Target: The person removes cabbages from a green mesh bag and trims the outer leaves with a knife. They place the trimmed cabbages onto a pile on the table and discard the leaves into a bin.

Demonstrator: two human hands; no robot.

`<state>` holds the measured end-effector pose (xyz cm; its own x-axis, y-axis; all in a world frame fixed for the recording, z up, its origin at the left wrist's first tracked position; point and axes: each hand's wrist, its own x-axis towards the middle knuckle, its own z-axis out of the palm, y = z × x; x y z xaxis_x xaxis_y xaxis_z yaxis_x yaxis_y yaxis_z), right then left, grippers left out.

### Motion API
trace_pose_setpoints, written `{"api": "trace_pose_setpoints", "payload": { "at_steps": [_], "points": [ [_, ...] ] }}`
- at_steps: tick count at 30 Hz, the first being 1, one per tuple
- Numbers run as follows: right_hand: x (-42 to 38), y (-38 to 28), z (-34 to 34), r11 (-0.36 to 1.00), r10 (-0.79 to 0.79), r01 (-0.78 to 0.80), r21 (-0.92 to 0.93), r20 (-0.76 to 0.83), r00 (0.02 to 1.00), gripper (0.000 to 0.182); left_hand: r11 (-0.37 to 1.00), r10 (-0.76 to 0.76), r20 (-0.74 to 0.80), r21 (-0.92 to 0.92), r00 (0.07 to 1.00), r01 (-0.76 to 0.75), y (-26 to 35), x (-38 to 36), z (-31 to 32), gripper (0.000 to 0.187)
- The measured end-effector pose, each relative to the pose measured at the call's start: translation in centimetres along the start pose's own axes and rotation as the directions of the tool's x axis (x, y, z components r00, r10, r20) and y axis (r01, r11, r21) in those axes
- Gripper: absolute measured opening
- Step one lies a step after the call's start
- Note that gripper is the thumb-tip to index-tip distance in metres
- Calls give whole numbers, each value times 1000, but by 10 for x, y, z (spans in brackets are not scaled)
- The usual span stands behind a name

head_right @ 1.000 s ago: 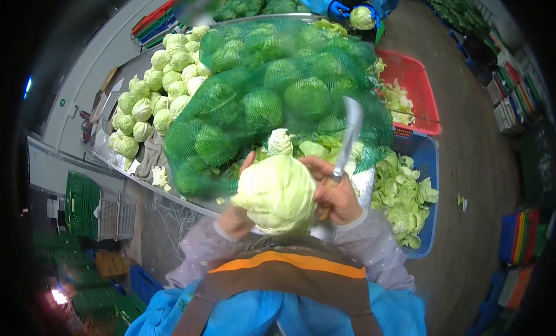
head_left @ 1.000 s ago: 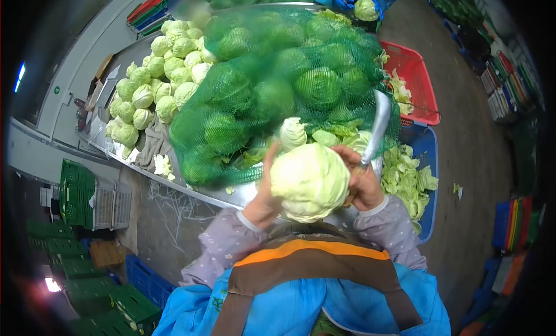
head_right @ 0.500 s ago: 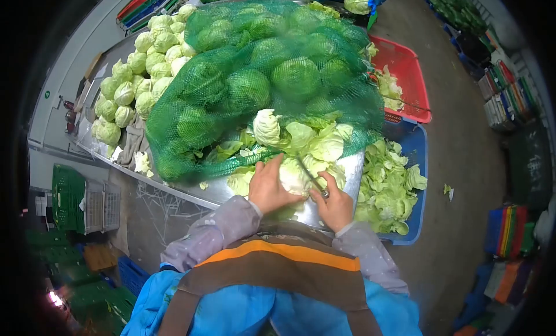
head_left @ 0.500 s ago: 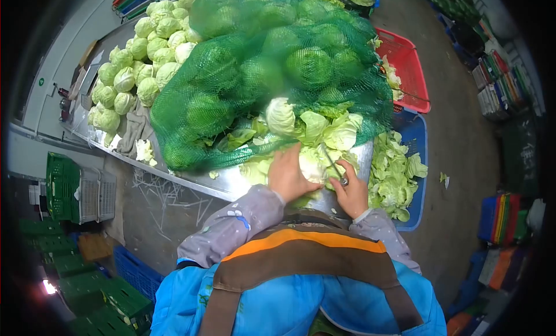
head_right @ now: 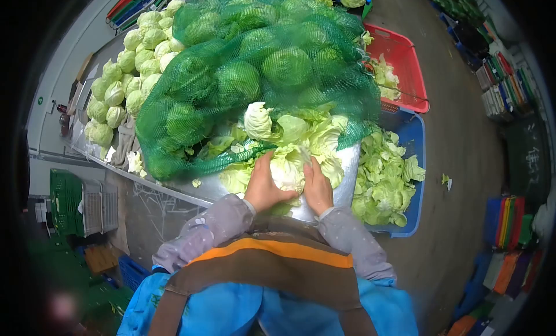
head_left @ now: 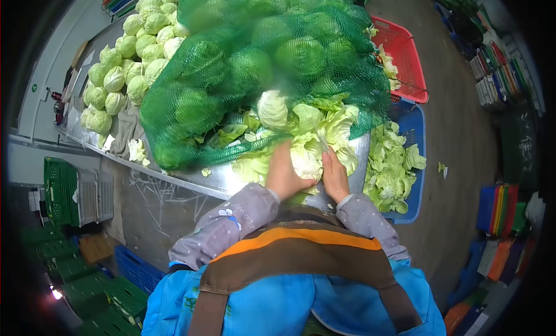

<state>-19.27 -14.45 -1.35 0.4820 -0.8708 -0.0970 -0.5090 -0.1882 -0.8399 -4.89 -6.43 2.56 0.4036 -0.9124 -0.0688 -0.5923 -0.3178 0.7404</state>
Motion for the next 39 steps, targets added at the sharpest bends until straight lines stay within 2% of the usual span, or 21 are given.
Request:
{"api": "trace_pose_setpoints", "payload": {
  "at_steps": [3,5,11,13,14,15,17,19,21,23,25,26,27,29,31,32,33,34,35,37,39],
  "points": [
    [3,-42,-30,976,203,-180,-124,213,956,51,999,-5,-7,-33,1000,5,-1,0,-2,113],
    [2,-50,-34,923,-197,201,-327,45,979,48,999,41,31,4,999,-41,-1,-2,-5,114],
    [30,-37,-38,920,-96,112,-375,61,993,19,956,271,259,43,927,-292,-9,-6,-43,117],
    [11,-54,-42,948,-66,96,-305,108,992,17,969,-141,363,-142,921,204,-5,-12,-62,118],
    [-1,-61,-38,932,-265,275,-234,74,961,18,797,-384,449,-280,806,536,0,-8,-67,110],
    [-10,-67,-35,878,-451,449,-166,27,892,19,729,-499,440,-253,747,636,-21,-6,-48,104],
    [-18,-83,-33,866,-481,482,-129,41,876,18,857,-476,155,-139,865,497,-33,-18,-11,101],
    [-16,-86,-38,860,-500,500,-103,28,865,18,910,-401,76,-82,913,407,-20,-26,-19,98],
    [0,-75,-60,975,-179,166,-151,-83,980,18,973,-225,-59,29,973,227,15,-31,-38,94],
    [17,-64,-80,980,-111,85,-177,-142,984,18,987,-92,-109,120,990,105,23,-33,-51,94],
    [34,-45,-93,983,-37,-4,-186,-215,976,19,863,393,-165,405,904,-302,18,-33,-64,93],
    [43,-32,-95,940,-41,-1,-340,-119,992,22,857,406,-159,407,900,-315,16,-34,-69,93],
    [49,-23,-96,875,-30,16,-484,-21,999,26,900,388,-159,276,908,-336,16,-34,-75,94],
    [45,-56,-109,888,-9,7,-460,-1,1000,43,935,350,-146,3,925,-353,17,-31,-88,96],
    [46,-85,-105,942,-329,330,-56,31,944,59,933,357,-110,-10,927,-361,25,-29,-101,98],
    [48,-93,-95,944,-327,328,-49,18,945,59,918,187,-21,-353,982,-182,27,-29,-104,98],
    [50,-101,-84,869,-484,470,156,73,872,63,774,41,121,-632,992,45,27,-30,-107,98],
    [52,-107,-77,736,-640,573,360,94,763,66,599,38,102,-799,994,59,26,-30,-102,88],
    [44,-117,-80,725,-650,582,369,86,755,66,609,40,92,-792,995,48,24,-30,-98,88],
    [11,-139,-92,900,-431,425,92,326,841,49,207,-70,164,-963,984,175,19,-26,-94,76],
    [-4,-131,-80,874,-485,476,94,195,852,40,189,-54,119,-974,991,127,17,-23,-93,67]
  ]
}}
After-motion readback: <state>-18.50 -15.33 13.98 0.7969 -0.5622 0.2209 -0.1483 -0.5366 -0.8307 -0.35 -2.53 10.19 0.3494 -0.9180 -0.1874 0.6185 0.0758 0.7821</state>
